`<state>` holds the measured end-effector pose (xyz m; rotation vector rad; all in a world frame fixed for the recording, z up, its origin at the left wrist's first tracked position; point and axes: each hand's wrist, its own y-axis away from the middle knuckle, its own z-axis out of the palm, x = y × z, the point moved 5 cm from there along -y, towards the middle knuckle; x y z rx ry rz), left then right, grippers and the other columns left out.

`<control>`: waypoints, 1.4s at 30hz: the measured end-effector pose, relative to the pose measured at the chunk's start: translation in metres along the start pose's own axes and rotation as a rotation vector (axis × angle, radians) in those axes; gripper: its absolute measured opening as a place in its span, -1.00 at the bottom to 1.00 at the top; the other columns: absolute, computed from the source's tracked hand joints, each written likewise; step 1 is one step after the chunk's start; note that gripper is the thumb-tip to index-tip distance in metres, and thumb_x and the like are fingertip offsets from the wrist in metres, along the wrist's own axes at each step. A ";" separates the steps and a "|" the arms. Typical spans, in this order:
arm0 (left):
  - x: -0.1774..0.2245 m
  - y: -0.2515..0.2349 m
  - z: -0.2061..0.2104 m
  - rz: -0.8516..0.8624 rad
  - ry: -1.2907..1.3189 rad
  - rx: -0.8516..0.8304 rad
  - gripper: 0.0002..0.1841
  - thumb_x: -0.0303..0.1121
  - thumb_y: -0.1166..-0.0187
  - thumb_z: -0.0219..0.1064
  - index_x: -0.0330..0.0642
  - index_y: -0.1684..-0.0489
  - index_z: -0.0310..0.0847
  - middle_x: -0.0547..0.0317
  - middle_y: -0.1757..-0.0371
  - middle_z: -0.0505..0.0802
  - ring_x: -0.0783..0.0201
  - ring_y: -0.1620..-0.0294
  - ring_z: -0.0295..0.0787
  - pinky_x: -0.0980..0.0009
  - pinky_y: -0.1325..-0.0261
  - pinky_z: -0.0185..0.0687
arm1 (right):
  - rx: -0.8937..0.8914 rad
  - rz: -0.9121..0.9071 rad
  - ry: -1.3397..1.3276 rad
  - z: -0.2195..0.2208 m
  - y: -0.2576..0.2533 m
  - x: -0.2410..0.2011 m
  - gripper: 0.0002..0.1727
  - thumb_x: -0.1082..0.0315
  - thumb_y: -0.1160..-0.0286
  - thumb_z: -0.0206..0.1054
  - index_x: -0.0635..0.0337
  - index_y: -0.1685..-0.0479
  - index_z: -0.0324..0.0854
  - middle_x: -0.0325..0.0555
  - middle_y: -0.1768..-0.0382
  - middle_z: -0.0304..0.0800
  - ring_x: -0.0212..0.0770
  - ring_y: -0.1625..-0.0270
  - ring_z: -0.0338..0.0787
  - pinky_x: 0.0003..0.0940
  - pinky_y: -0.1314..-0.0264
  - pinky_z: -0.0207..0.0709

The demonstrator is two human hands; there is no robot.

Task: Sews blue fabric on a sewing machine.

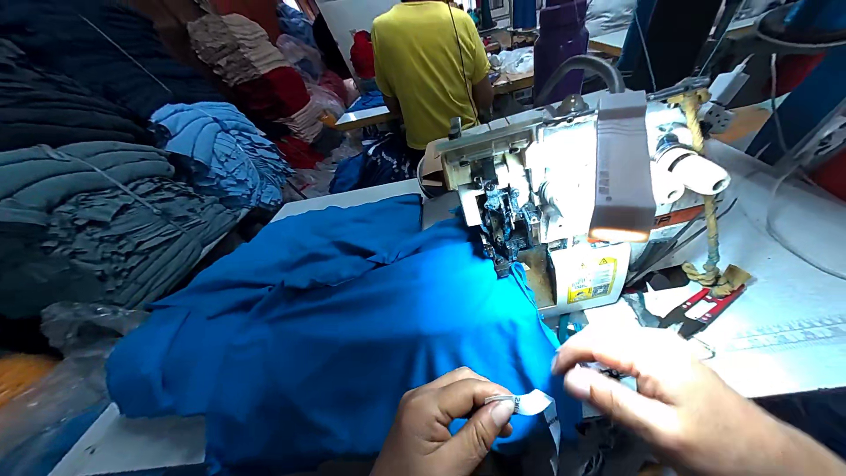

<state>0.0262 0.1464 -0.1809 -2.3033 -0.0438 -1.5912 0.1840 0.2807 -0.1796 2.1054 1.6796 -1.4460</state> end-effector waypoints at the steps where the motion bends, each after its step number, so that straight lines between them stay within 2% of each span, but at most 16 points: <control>1: 0.001 -0.002 0.003 0.007 0.012 -0.011 -0.81 -0.44 -0.65 0.30 -0.35 0.26 0.80 0.27 0.23 0.86 0.62 0.16 0.80 0.65 -0.01 0.75 | -0.039 -0.008 -0.143 0.007 0.005 -0.005 -0.61 0.09 -0.73 0.20 0.21 0.00 0.82 -0.08 0.08 0.89 -0.41 -0.06 0.80 -0.51 -0.15 0.60; 2: 0.004 -0.004 0.005 0.017 0.014 -0.019 -0.81 -0.44 -0.65 0.30 -0.37 0.26 0.80 0.26 0.23 0.86 0.63 0.15 0.79 0.65 -0.02 0.74 | -0.072 -0.005 -0.258 0.015 0.007 -0.010 -0.59 0.12 -0.70 0.25 0.32 -0.12 0.77 0.07 -0.07 0.87 -0.28 -0.22 0.78 -0.39 -0.32 0.57; 4: 0.008 -0.006 0.008 0.044 -0.001 -0.030 -0.81 -0.45 -0.64 0.31 -0.40 0.27 0.79 0.22 0.23 0.85 0.65 0.13 0.77 0.68 -0.03 0.70 | -0.077 0.052 -0.391 0.029 0.010 -0.013 -0.58 0.20 -0.65 0.31 0.43 -0.21 0.71 0.16 -0.11 0.83 -0.22 -0.24 0.75 -0.36 -0.35 0.52; 5: 0.009 -0.007 0.009 0.052 -0.009 -0.037 -0.81 -0.45 -0.63 0.31 -0.41 0.27 0.79 0.21 0.23 0.85 0.66 0.13 0.75 0.70 -0.04 0.68 | -0.061 0.096 -0.453 0.033 0.011 -0.012 -0.59 0.23 -0.64 0.32 0.43 -0.20 0.71 0.09 -0.10 0.84 -0.33 -0.19 0.75 -0.45 -0.31 0.54; 7: 0.011 -0.006 0.009 0.060 -0.017 -0.060 -0.81 -0.45 -0.64 0.32 -0.42 0.27 0.79 0.19 0.23 0.85 0.66 0.12 0.74 0.71 -0.03 0.66 | -0.031 0.179 -0.636 0.036 0.011 -0.008 -0.69 0.30 -0.62 0.33 0.39 -0.10 0.72 -0.20 0.06 0.82 -0.61 0.02 0.71 -0.67 -0.10 0.57; 8: 0.011 -0.006 0.009 0.062 -0.017 -0.073 -0.81 -0.45 -0.64 0.32 -0.42 0.27 0.79 0.18 0.24 0.85 0.64 0.13 0.75 0.70 -0.03 0.66 | -0.029 0.206 -0.712 0.036 0.011 -0.007 -0.75 0.34 -0.61 0.34 0.36 -0.05 0.70 -0.32 0.14 0.79 -0.68 0.10 0.69 -0.71 -0.02 0.57; 13: 0.009 -0.003 0.010 0.044 -0.038 -0.071 -0.78 -0.44 -0.66 0.30 -0.42 0.28 0.80 0.13 0.24 0.86 0.59 0.14 0.78 0.66 -0.03 0.69 | 0.051 0.284 -0.650 0.030 0.014 -0.002 -0.90 0.43 -0.50 0.40 0.26 0.21 0.80 -0.41 0.26 0.79 -0.75 0.22 0.67 -0.81 0.13 0.55; 18: 0.008 -0.004 0.007 0.028 -0.013 -0.053 -0.78 -0.43 -0.66 0.29 -0.41 0.28 0.80 0.19 0.23 0.87 0.62 0.11 0.77 0.68 -0.06 0.69 | -0.020 0.377 -0.737 0.030 0.017 -0.001 -0.91 0.47 -0.50 0.38 0.20 0.15 0.77 -0.52 0.31 0.79 -0.72 0.30 0.70 -0.75 0.20 0.60; 20: 0.010 -0.004 0.008 0.035 -0.022 -0.053 -0.78 -0.44 -0.65 0.29 -0.40 0.29 0.80 0.18 0.23 0.87 0.62 0.09 0.77 0.69 -0.06 0.68 | -0.026 0.372 -0.741 0.030 0.018 -0.002 -0.90 0.47 -0.51 0.38 0.23 0.14 0.78 -0.48 0.28 0.79 -0.72 0.28 0.69 -0.77 0.19 0.57; 22: 0.010 -0.004 0.008 0.040 -0.056 -0.014 -0.79 -0.44 -0.65 0.30 -0.40 0.28 0.81 0.16 0.21 0.86 0.61 0.08 0.76 0.69 -0.06 0.66 | 0.000 0.339 -0.674 0.027 0.018 -0.002 -0.90 0.44 -0.50 0.39 0.27 0.21 0.79 -0.40 0.26 0.77 -0.73 0.26 0.67 -0.80 0.17 0.55; 26: 0.012 0.001 0.004 0.151 -0.254 0.198 -0.78 -0.33 -0.66 0.33 -0.29 -0.02 0.77 0.18 -0.02 0.82 0.62 -0.10 0.72 0.67 -0.19 0.66 | 0.088 0.399 -0.584 0.022 0.020 0.000 -0.89 0.40 -0.50 0.39 0.22 0.28 0.80 -0.40 0.30 0.75 -0.73 0.30 0.67 -0.80 0.22 0.56; 28: 0.021 0.007 0.002 0.260 -0.342 0.227 -0.81 -0.26 -0.75 0.25 -0.15 0.00 0.70 0.28 -0.04 0.80 0.68 -0.21 0.66 0.72 -0.30 0.56 | 0.140 0.422 -0.542 0.020 0.021 -0.001 -0.88 0.39 -0.50 0.39 0.21 0.30 0.80 -0.40 0.32 0.76 -0.73 0.32 0.65 -0.80 0.25 0.52; 30: 0.032 0.012 0.008 0.315 -0.330 0.213 -0.83 -0.31 -0.76 0.24 -0.18 0.08 0.72 0.26 0.03 0.80 0.66 -0.17 0.68 0.73 -0.28 0.55 | 0.184 0.408 -0.512 0.019 0.022 -0.004 -0.88 0.41 -0.51 0.38 0.24 0.29 0.81 -0.34 0.29 0.78 -0.71 0.31 0.68 -0.79 0.23 0.56; 33: 0.033 0.013 0.021 0.290 -0.304 0.203 -0.80 -0.36 -0.71 0.29 -0.31 0.10 0.78 0.08 0.15 0.84 0.55 -0.04 0.75 0.70 -0.21 0.59 | 0.209 0.395 -0.497 0.019 0.022 -0.011 -0.87 0.46 -0.51 0.37 0.29 0.22 0.83 -0.27 0.23 0.80 -0.70 0.25 0.71 -0.78 0.15 0.60; 35: 0.026 0.011 0.025 0.252 -0.290 0.213 -0.80 -0.39 -0.68 0.31 -0.37 0.08 0.80 0.04 0.17 0.87 0.55 0.00 0.78 0.70 -0.18 0.61 | 0.210 0.370 -0.482 0.019 0.022 -0.015 -0.86 0.47 -0.51 0.37 0.31 0.21 0.84 -0.23 0.24 0.80 -0.68 0.24 0.71 -0.78 0.14 0.59; 42: 0.011 0.007 0.029 0.090 -0.061 0.236 -0.83 -0.47 -0.59 0.37 -0.37 0.09 0.84 0.23 0.09 0.92 0.62 -0.05 0.79 0.66 -0.22 0.68 | 0.187 0.267 -0.407 0.020 0.022 -0.022 -0.84 0.47 -0.53 0.36 0.36 0.18 0.85 -0.10 0.25 0.82 -0.61 0.18 0.72 -0.74 0.04 0.58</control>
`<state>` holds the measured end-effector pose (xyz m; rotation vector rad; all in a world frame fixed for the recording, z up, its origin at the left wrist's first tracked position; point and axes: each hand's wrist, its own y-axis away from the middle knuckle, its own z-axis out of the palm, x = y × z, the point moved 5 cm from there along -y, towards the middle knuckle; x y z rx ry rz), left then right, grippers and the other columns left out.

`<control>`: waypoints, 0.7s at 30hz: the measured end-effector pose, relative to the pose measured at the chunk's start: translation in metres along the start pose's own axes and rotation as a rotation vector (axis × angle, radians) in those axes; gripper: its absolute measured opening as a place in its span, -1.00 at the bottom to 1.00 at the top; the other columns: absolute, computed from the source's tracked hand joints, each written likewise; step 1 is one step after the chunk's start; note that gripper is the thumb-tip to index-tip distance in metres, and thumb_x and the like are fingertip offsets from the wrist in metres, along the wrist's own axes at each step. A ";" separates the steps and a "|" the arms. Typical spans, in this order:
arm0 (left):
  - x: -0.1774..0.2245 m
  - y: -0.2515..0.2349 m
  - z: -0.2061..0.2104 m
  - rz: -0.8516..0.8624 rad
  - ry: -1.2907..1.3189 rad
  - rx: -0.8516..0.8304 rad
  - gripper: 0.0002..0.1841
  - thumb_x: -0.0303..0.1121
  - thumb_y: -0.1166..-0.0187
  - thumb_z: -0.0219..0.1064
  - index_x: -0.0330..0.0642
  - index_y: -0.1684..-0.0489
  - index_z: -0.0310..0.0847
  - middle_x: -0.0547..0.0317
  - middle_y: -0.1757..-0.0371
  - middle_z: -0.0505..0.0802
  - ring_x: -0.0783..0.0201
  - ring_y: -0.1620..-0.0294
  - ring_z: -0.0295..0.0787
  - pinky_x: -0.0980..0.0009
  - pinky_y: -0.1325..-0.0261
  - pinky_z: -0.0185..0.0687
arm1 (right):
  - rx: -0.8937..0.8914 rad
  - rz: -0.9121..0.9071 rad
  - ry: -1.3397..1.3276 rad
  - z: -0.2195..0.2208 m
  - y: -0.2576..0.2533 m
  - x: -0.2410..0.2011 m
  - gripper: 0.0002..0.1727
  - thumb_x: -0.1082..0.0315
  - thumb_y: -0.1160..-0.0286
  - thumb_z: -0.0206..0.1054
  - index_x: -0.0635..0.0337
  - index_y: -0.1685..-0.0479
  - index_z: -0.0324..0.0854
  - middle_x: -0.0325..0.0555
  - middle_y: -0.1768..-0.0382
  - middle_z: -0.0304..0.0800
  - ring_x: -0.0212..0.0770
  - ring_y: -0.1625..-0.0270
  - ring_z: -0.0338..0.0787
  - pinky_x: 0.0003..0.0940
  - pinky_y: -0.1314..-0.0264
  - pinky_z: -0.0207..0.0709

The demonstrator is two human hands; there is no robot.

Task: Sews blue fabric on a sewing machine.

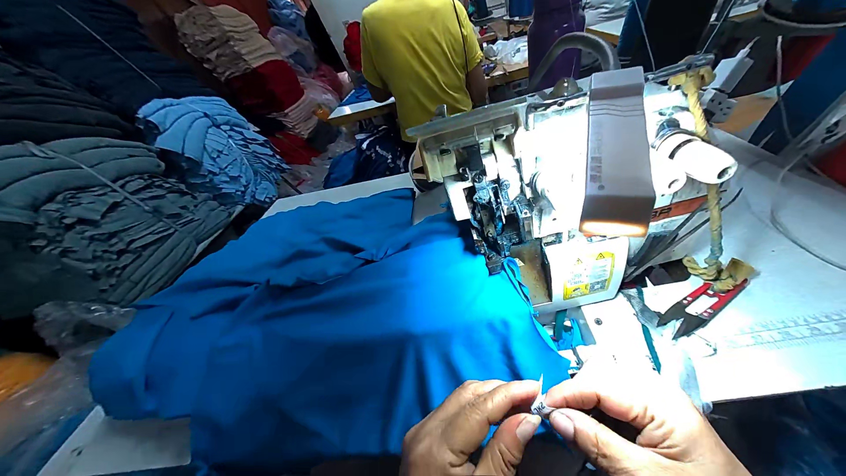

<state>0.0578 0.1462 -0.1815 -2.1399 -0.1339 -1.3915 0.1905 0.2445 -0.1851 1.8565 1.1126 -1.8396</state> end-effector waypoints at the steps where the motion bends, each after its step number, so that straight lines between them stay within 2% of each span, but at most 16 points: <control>1: -0.001 0.000 0.000 -0.023 0.036 0.001 -0.84 -0.48 -0.58 0.37 -0.37 0.08 0.84 0.25 0.09 0.92 0.62 -0.04 0.80 0.64 -0.22 0.69 | -0.001 -0.001 0.003 0.000 0.000 0.000 -0.84 0.47 -0.53 0.36 0.36 0.18 0.85 -0.11 0.25 0.83 -0.61 0.18 0.72 -0.74 0.04 0.57; 5: -0.006 0.000 0.000 -0.115 0.163 0.007 -0.83 -0.53 -0.54 0.38 -0.34 0.03 0.83 0.34 0.08 0.92 0.59 0.00 0.83 0.58 -0.19 0.75 | -0.006 -0.032 0.037 0.003 0.000 0.000 -0.83 0.46 -0.55 0.36 0.34 0.16 0.86 -0.09 0.28 0.81 -0.57 0.17 0.70 -0.75 0.05 0.52; 9: -0.008 0.001 0.001 -0.179 0.228 0.015 -0.84 -0.57 -0.51 0.39 -0.27 0.06 0.84 0.43 0.07 0.92 0.62 0.02 0.83 0.58 -0.17 0.76 | 0.020 -0.082 0.128 0.007 0.000 -0.001 -0.83 0.43 -0.54 0.38 0.31 0.17 0.88 -0.05 0.30 0.81 -0.51 0.15 0.70 -0.75 0.03 0.49; 15: -0.010 0.003 0.000 -0.171 0.244 0.032 -0.87 -0.56 -0.51 0.40 -0.20 0.13 0.85 0.45 0.07 0.93 0.61 0.02 0.84 0.57 -0.15 0.78 | 0.042 -0.134 0.194 0.010 0.000 -0.004 -0.86 0.46 -0.51 0.39 0.34 0.23 0.84 -0.02 0.29 0.86 -0.44 0.10 0.75 -0.72 -0.05 0.51; 21: -0.013 0.005 -0.001 -0.169 0.268 0.037 -0.88 -0.51 -0.51 0.42 -0.12 0.17 0.87 0.45 0.10 0.91 0.61 0.03 0.82 0.60 -0.11 0.76 | 0.073 -0.116 0.215 0.011 0.002 -0.005 -0.87 0.45 -0.51 0.40 0.38 0.19 0.76 -0.02 0.32 0.82 -0.48 0.20 0.72 -0.73 0.05 0.51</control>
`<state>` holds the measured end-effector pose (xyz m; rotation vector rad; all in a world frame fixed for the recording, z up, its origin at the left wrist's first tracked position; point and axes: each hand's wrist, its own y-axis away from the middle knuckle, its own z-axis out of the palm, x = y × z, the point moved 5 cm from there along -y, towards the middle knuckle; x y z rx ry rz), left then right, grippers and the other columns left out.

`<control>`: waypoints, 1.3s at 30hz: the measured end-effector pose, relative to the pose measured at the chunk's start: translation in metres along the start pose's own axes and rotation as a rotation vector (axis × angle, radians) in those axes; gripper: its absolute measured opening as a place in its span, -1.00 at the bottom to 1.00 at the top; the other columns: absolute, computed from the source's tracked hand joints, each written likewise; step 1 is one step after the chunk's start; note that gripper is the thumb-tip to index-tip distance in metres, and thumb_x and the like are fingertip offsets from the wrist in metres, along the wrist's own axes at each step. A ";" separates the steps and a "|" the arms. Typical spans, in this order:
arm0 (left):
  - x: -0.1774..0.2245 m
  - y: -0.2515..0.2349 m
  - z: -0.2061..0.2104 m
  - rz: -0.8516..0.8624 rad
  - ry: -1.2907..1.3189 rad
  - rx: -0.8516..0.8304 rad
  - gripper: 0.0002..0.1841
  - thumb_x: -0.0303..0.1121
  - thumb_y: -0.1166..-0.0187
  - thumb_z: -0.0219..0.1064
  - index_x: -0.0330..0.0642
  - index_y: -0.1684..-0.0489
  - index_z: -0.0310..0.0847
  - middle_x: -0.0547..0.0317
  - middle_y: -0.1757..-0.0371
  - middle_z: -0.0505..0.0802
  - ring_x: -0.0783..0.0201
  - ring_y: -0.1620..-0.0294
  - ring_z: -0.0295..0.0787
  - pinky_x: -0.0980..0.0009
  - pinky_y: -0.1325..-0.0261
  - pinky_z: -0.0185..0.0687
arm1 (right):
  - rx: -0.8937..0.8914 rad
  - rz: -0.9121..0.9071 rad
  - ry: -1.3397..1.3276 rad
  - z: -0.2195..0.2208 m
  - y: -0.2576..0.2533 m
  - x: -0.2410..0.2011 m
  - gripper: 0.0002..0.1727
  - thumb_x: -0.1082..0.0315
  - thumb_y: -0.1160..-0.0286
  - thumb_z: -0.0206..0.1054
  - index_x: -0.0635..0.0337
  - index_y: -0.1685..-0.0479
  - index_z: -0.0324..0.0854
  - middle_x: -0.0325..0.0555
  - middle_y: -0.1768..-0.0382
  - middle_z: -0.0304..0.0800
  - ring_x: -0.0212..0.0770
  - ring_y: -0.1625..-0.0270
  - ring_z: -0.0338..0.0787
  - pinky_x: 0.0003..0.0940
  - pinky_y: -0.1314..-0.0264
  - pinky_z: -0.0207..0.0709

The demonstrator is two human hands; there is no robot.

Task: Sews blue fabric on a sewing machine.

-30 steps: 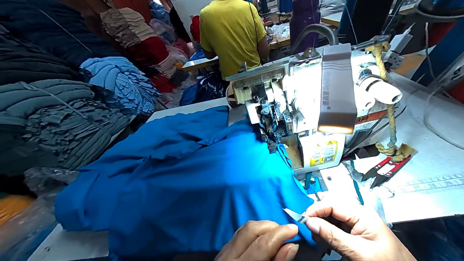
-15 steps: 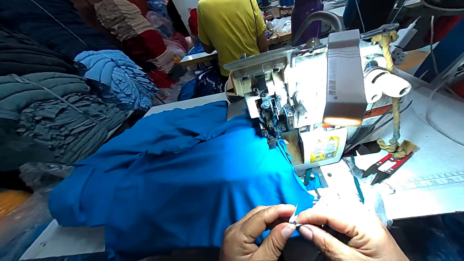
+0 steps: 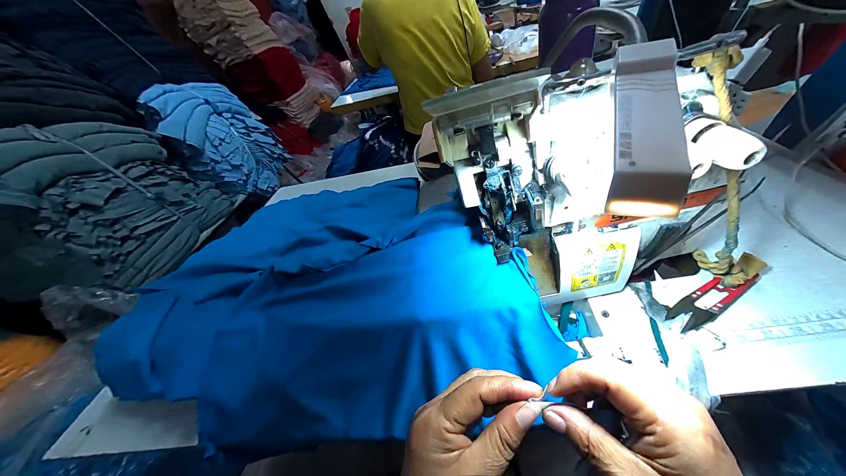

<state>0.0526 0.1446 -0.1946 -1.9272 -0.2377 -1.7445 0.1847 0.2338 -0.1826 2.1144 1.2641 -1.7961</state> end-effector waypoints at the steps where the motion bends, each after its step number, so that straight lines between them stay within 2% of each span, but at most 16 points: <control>1: -0.001 0.000 0.000 0.000 0.012 0.000 -0.89 -0.49 -0.51 0.43 -0.11 0.17 0.88 0.45 0.10 0.92 0.61 0.04 0.83 0.60 -0.11 0.77 | 0.000 0.008 0.006 0.000 0.000 0.000 -0.85 0.44 -0.51 0.41 0.39 0.15 0.74 -0.03 0.32 0.82 -0.49 0.20 0.72 -0.73 0.04 0.52; 5: -0.001 0.000 -0.001 -0.011 0.017 0.004 -0.89 -0.46 -0.52 0.43 -0.08 0.19 0.89 0.47 0.11 0.91 0.63 0.03 0.81 0.63 -0.09 0.74 | -0.025 0.007 0.050 0.000 0.000 -0.001 -0.79 0.40 -0.51 0.43 0.39 0.06 0.79 0.01 0.29 0.83 -0.43 0.19 0.72 -0.71 0.05 0.52; 9: -0.003 0.000 -0.002 -0.024 0.044 0.010 -0.90 -0.43 -0.51 0.45 -0.02 0.23 0.90 0.52 0.14 0.90 0.65 0.05 0.80 0.64 -0.08 0.74 | -0.049 -0.019 0.048 0.000 0.000 0.000 -0.84 0.40 -0.53 0.40 0.32 0.23 0.83 0.01 0.29 0.83 -0.42 0.11 0.74 -0.71 -0.02 0.50; 13: -0.005 -0.001 -0.003 -0.020 0.040 -0.011 -0.89 -0.40 -0.53 0.44 -0.02 0.19 0.91 0.50 0.12 0.91 0.62 0.04 0.81 0.62 -0.10 0.75 | -0.058 -0.009 0.033 0.000 -0.001 0.003 -0.86 0.43 -0.51 0.38 0.32 0.29 0.81 -0.01 0.33 0.81 -0.43 0.16 0.72 -0.71 0.04 0.50; 17: 0.000 -0.005 -0.013 0.041 -0.162 -0.078 -0.81 -0.35 -0.63 0.35 -0.23 0.07 0.85 0.36 0.06 0.90 0.60 0.01 0.81 0.59 -0.15 0.76 | -0.101 0.053 0.022 -0.004 -0.003 0.006 -0.84 0.40 -0.52 0.38 0.31 0.31 0.80 -0.06 0.35 0.78 -0.51 0.22 0.68 -0.74 0.13 0.46; 20: 0.004 -0.010 -0.017 0.081 -0.271 -0.192 -0.74 -0.29 -0.71 0.26 -0.27 0.15 0.84 0.26 0.07 0.90 0.62 -0.01 0.79 0.65 -0.14 0.71 | -0.169 0.123 -0.053 -0.006 -0.005 0.012 -0.82 0.35 -0.53 0.38 0.29 0.30 0.79 -0.17 0.36 0.74 -0.61 0.28 0.63 -0.77 0.20 0.44; 24: 0.008 -0.015 -0.011 0.171 -0.363 -0.336 -0.66 -0.18 -0.75 0.22 -0.30 0.13 0.80 0.15 0.11 0.87 0.63 0.01 0.75 0.73 -0.09 0.63 | -0.230 0.175 -0.083 -0.007 -0.006 0.012 -0.83 0.33 -0.51 0.39 0.27 0.29 0.79 -0.21 0.36 0.72 -0.65 0.30 0.60 -0.78 0.22 0.42; 29: 0.012 -0.017 -0.003 0.257 -0.491 -0.417 -0.70 -0.28 -0.75 0.22 -0.34 0.23 0.75 0.03 0.24 0.83 0.51 0.09 0.72 0.72 -0.05 0.55 | -0.279 0.212 -0.119 -0.007 -0.006 0.012 -0.84 0.33 -0.51 0.39 0.26 0.29 0.77 -0.25 0.39 0.69 -0.67 0.34 0.59 -0.79 0.27 0.43; 33: 0.018 -0.017 0.001 0.240 -0.494 -0.474 -0.71 -0.35 -0.74 0.20 -0.39 0.28 0.74 -0.01 0.33 0.77 0.45 0.19 0.66 0.71 0.07 0.48 | -0.325 0.191 -0.137 -0.009 -0.005 0.013 -0.81 0.32 -0.52 0.39 0.28 0.32 0.78 -0.23 0.39 0.71 -0.67 0.32 0.60 -0.79 0.25 0.42; 36: 0.017 -0.018 0.002 0.152 -0.416 -0.472 -0.71 -0.39 -0.73 0.19 -0.42 0.32 0.71 0.04 0.39 0.73 0.52 0.29 0.64 0.72 0.15 0.50 | -0.311 0.104 -0.115 -0.010 -0.006 0.011 -0.79 0.34 -0.55 0.37 0.32 0.29 0.79 -0.13 0.38 0.73 -0.57 0.29 0.63 -0.73 0.21 0.42; 38: 0.010 -0.019 0.001 0.035 -0.263 -0.429 -0.74 -0.41 -0.73 0.17 -0.36 0.32 0.68 0.23 0.38 0.74 0.61 0.33 0.69 0.71 0.18 0.63 | -0.234 -0.021 -0.039 -0.011 -0.006 0.009 -0.78 0.32 -0.57 0.38 0.35 0.19 0.78 0.02 0.28 0.81 -0.42 0.16 0.71 -0.65 0.06 0.49; 39: 0.006 -0.020 -0.001 -0.035 -0.170 -0.399 -0.78 -0.43 -0.73 0.14 -0.27 0.31 0.66 0.35 0.37 0.76 0.64 0.34 0.73 0.67 0.18 0.71 | -0.191 -0.093 0.012 -0.012 -0.006 0.008 -0.75 0.29 -0.55 0.41 0.34 0.07 0.77 0.07 0.18 0.84 -0.35 0.06 0.75 -0.62 -0.05 0.53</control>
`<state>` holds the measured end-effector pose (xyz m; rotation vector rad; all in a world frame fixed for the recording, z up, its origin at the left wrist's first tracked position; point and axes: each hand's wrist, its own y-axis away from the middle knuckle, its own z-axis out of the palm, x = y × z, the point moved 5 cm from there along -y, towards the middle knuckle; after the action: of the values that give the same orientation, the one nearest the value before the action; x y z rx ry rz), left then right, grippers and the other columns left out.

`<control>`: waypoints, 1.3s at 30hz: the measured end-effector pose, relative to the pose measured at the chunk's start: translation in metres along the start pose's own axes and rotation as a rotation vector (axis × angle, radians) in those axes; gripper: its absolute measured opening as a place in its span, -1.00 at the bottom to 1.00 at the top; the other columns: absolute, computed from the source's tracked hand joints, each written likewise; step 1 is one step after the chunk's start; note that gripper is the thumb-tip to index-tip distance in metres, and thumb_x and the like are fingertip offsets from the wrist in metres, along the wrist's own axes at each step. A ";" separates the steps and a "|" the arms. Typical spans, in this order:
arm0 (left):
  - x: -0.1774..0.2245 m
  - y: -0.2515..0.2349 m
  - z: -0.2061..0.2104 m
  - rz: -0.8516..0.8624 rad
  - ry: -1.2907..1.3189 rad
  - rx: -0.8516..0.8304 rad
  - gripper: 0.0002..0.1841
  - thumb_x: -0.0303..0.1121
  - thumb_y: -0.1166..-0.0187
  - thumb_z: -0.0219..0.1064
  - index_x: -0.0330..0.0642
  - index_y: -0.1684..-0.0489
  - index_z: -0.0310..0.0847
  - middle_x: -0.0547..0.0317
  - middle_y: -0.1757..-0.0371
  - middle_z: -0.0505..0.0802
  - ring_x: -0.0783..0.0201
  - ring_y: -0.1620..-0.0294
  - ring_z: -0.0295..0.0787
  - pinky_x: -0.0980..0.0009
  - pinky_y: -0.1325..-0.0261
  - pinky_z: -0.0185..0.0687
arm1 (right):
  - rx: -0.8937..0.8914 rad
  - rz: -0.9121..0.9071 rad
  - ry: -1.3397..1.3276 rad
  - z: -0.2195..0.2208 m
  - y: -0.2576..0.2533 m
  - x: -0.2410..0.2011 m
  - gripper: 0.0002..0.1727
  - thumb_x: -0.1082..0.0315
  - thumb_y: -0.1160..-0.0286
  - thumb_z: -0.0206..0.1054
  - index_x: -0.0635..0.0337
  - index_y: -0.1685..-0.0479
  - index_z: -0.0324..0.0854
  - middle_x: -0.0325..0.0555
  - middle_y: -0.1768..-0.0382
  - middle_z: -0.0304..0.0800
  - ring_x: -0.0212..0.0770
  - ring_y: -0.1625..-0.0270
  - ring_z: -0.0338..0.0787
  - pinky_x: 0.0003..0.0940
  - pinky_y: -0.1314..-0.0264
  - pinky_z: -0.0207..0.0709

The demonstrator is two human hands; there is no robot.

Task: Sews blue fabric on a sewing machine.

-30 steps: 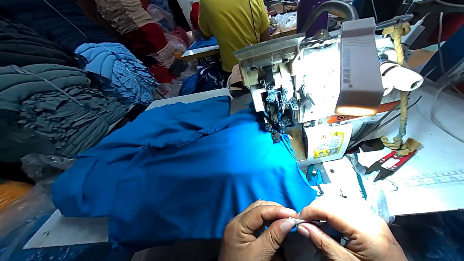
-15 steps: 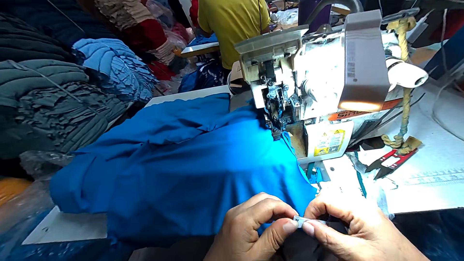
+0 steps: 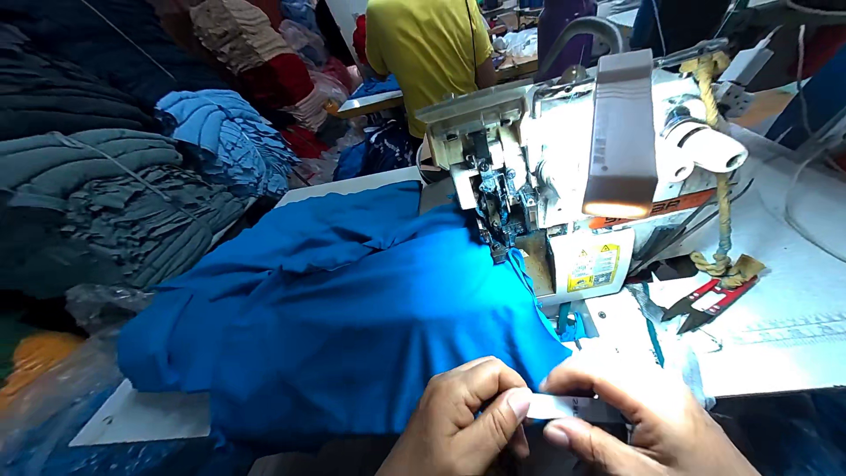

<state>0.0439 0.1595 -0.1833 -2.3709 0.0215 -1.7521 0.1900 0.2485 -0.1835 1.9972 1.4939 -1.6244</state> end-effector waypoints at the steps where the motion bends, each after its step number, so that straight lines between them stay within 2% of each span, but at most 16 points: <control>1: -0.002 0.000 0.000 -0.049 0.099 0.020 -0.80 -0.45 -0.74 0.12 -0.17 0.28 0.64 0.46 0.35 0.77 0.64 0.35 0.76 0.63 0.19 0.75 | 0.036 -0.081 0.064 0.000 0.001 0.000 -0.68 0.24 -0.54 0.44 0.33 -0.06 0.74 0.11 0.08 0.85 -0.33 -0.02 0.77 -0.64 -0.11 0.55; 3: -0.003 -0.001 0.000 -0.127 0.277 0.035 -0.78 -0.48 -0.74 0.07 -0.04 0.25 0.63 0.55 0.35 0.80 0.64 0.37 0.77 0.62 0.21 0.75 | 0.101 -0.257 0.227 -0.001 0.002 0.001 -0.66 0.16 -0.59 0.41 0.20 -0.16 0.68 0.10 -0.07 0.81 -0.32 -0.13 0.76 -0.67 -0.15 0.54; 5: -0.003 -0.003 0.002 -0.188 0.423 0.012 -0.75 -0.48 -0.75 0.06 0.01 0.25 0.65 0.54 0.35 0.82 0.64 0.37 0.77 0.64 0.21 0.73 | 0.159 -0.402 0.394 -0.001 0.003 0.000 -0.81 0.22 -0.71 0.31 0.05 -0.14 0.64 0.01 -0.13 0.77 -0.30 -0.15 0.74 -0.64 -0.21 0.51; 7: -0.003 -0.004 0.004 -0.247 0.516 -0.015 -0.72 -0.50 -0.74 0.04 0.01 0.28 0.67 0.52 0.38 0.82 0.64 0.39 0.75 0.65 0.23 0.70 | 0.190 -0.505 0.472 0.001 0.001 0.000 -0.87 0.29 -0.72 0.28 0.02 -0.08 0.65 -0.03 -0.11 0.77 -0.28 -0.09 0.73 -0.59 -0.19 0.52; 10: -0.003 -0.005 0.007 -0.298 0.578 -0.032 -0.69 -0.50 -0.74 0.02 0.01 0.30 0.68 0.50 0.42 0.81 0.64 0.43 0.73 0.66 0.27 0.67 | 0.202 -0.590 0.497 0.003 -0.006 0.002 -0.90 0.29 -0.76 0.21 -0.01 -0.02 0.63 -0.08 -0.07 0.77 -0.25 0.00 0.70 -0.49 0.02 0.45; 13: -0.004 -0.005 0.004 -0.310 0.590 0.007 -0.71 -0.47 -0.77 0.03 -0.01 0.29 0.67 0.46 0.42 0.82 0.61 0.44 0.74 0.64 0.26 0.70 | 0.211 -0.629 0.489 0.002 -0.013 0.002 -0.88 0.29 -0.75 0.21 -0.02 0.01 0.66 -0.11 -0.03 0.80 -0.25 0.01 0.70 -0.46 0.03 0.44; 15: 0.000 -0.004 -0.003 -0.232 0.379 0.061 -0.78 -0.42 -0.81 0.02 -0.03 0.16 0.60 0.50 0.36 0.81 0.61 0.38 0.76 0.59 0.18 0.73 | 0.220 -0.615 0.463 0.002 -0.019 0.003 -0.91 0.29 -0.74 0.23 -0.01 0.11 0.64 -0.15 0.02 0.81 -0.29 -0.01 0.73 -0.49 -0.01 0.49; 16: 0.003 -0.003 -0.009 -0.147 0.208 0.110 -0.82 -0.37 -0.82 0.04 -0.11 0.07 0.58 0.49 0.32 0.80 0.60 0.32 0.77 0.56 0.12 0.75 | 0.222 -0.584 0.411 0.001 -0.023 0.005 -0.89 0.29 -0.72 0.25 0.01 0.17 0.65 -0.16 0.05 0.83 -0.31 -0.04 0.75 -0.54 -0.07 0.53; 18: 0.008 -0.001 -0.020 0.057 -0.113 0.244 -0.70 -0.21 -0.81 0.11 -0.28 -0.05 0.63 0.37 0.18 0.82 0.61 0.17 0.79 0.56 0.01 0.78 | 0.189 -0.467 0.223 0.000 -0.029 0.008 -0.85 0.30 -0.70 0.28 0.12 0.23 0.69 -0.13 0.13 0.81 -0.40 -0.09 0.74 -0.67 -0.17 0.53; 20: 0.014 -0.001 -0.026 0.227 -0.333 0.326 -0.67 -0.14 -0.75 0.21 -0.28 -0.04 0.65 0.23 0.07 0.84 0.63 0.00 0.77 0.63 -0.14 0.71 | 0.154 -0.343 0.042 -0.003 -0.033 0.012 -0.84 0.33 -0.64 0.34 0.22 0.24 0.75 -0.08 0.19 0.81 -0.46 -0.05 0.74 -0.73 -0.16 0.52; 22: 0.021 -0.004 -0.025 0.373 -0.518 0.333 -0.70 -0.13 -0.70 0.29 -0.21 0.00 0.66 0.11 -0.02 0.82 0.57 -0.17 0.72 0.70 -0.26 0.59 | 0.150 -0.263 -0.047 -0.004 -0.036 0.015 -0.83 0.34 -0.61 0.35 0.24 0.25 0.77 -0.10 0.22 0.81 -0.51 -0.01 0.71 -0.75 -0.12 0.48; 23: 0.024 -0.005 -0.023 0.434 -0.604 0.330 -0.73 -0.13 -0.71 0.28 -0.17 0.02 0.65 0.09 -0.04 0.79 0.54 -0.22 0.69 0.71 -0.31 0.54 | 0.149 -0.246 -0.066 -0.003 -0.037 0.016 -0.82 0.32 -0.61 0.34 0.23 0.26 0.76 -0.11 0.23 0.81 -0.53 0.00 0.70 -0.76 -0.11 0.47; 25: 0.026 -0.008 -0.018 0.508 -0.748 0.355 -0.78 -0.15 -0.74 0.26 -0.10 0.08 0.67 0.13 -0.03 0.79 0.48 -0.20 0.69 0.69 -0.29 0.52 | 0.151 -0.230 -0.080 -0.003 -0.038 0.018 -0.82 0.31 -0.60 0.34 0.22 0.27 0.76 -0.13 0.24 0.80 -0.55 0.02 0.70 -0.77 -0.08 0.47; 29: 0.028 -0.012 -0.017 0.562 -0.881 0.378 -0.80 -0.21 -0.75 0.24 -0.06 0.19 0.70 0.19 0.05 0.82 0.46 -0.08 0.71 0.66 -0.23 0.51 | 0.137 -0.210 -0.094 -0.003 -0.037 0.017 -0.82 0.34 -0.59 0.35 0.25 0.28 0.77 -0.10 0.23 0.82 -0.52 -0.01 0.71 -0.75 -0.11 0.48; 33: 0.027 -0.019 -0.021 0.586 -0.874 0.334 -0.73 -0.10 -0.76 0.21 -0.07 0.05 0.70 0.19 0.02 0.80 0.47 -0.13 0.71 0.67 -0.27 0.51 | 0.132 -0.222 -0.070 -0.008 -0.037 0.017 -0.83 0.34 -0.59 0.34 0.24 0.27 0.78 -0.11 0.24 0.81 -0.52 0.01 0.71 -0.75 -0.12 0.48; 39: 0.030 -0.025 -0.022 0.638 -0.899 0.297 -0.79 -0.21 -0.76 0.23 -0.05 0.24 0.72 0.21 0.11 0.82 0.46 -0.07 0.72 0.67 -0.23 0.52 | 0.126 -0.238 -0.092 -0.010 -0.039 0.019 -0.84 0.35 -0.60 0.35 0.23 0.26 0.78 -0.12 0.22 0.82 -0.52 -0.04 0.71 -0.75 -0.15 0.49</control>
<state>0.0297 0.1766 -0.1445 -2.3275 0.3164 -0.3305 0.1649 0.2849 -0.1778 1.8337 1.6873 -1.9197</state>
